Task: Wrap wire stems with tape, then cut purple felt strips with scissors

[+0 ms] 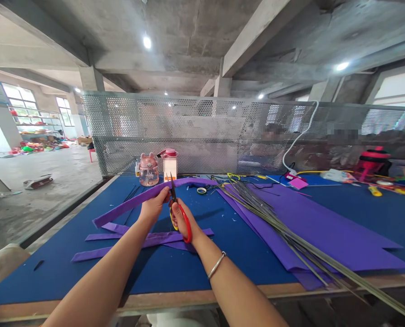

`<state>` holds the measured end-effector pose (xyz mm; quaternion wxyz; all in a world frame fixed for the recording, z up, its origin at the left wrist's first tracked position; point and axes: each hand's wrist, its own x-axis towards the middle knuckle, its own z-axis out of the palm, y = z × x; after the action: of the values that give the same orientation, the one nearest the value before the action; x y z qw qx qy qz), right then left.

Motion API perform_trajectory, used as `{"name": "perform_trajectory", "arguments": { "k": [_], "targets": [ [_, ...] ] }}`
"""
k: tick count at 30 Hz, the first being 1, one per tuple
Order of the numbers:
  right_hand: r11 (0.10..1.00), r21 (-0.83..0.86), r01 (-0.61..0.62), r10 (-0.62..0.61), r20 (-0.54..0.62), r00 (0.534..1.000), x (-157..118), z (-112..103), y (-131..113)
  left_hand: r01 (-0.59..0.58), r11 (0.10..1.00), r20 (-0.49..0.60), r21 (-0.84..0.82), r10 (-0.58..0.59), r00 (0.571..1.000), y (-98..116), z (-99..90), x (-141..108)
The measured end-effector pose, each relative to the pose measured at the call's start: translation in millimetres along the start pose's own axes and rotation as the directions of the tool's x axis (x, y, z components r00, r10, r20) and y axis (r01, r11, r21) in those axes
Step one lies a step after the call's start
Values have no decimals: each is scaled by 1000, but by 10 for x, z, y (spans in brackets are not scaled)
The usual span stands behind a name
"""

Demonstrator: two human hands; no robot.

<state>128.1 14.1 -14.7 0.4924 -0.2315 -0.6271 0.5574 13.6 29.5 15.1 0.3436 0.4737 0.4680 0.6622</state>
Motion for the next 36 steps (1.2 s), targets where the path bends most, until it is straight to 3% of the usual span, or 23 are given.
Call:
{"name": "perform_trajectory", "arguments": {
  "k": [9,16,23,36],
  "targets": [
    [998,-23,-56,55,-51,997,-8,24,-21,47,987,3,-155,-48,999,-8,19,23],
    [996,-81,-42,34,-106,994,4,41,5,43,983,-25,-177,-49,999,-15,11,46],
    [984,-175,-25,4,-119,993,23,13,37,46,978,-27,-202,-53,998,-11,8,50],
    [983,-178,-37,19,-101,995,8,-15,51,61,954,0,-295,-64,998,-2,-2,40]
  ]
}}
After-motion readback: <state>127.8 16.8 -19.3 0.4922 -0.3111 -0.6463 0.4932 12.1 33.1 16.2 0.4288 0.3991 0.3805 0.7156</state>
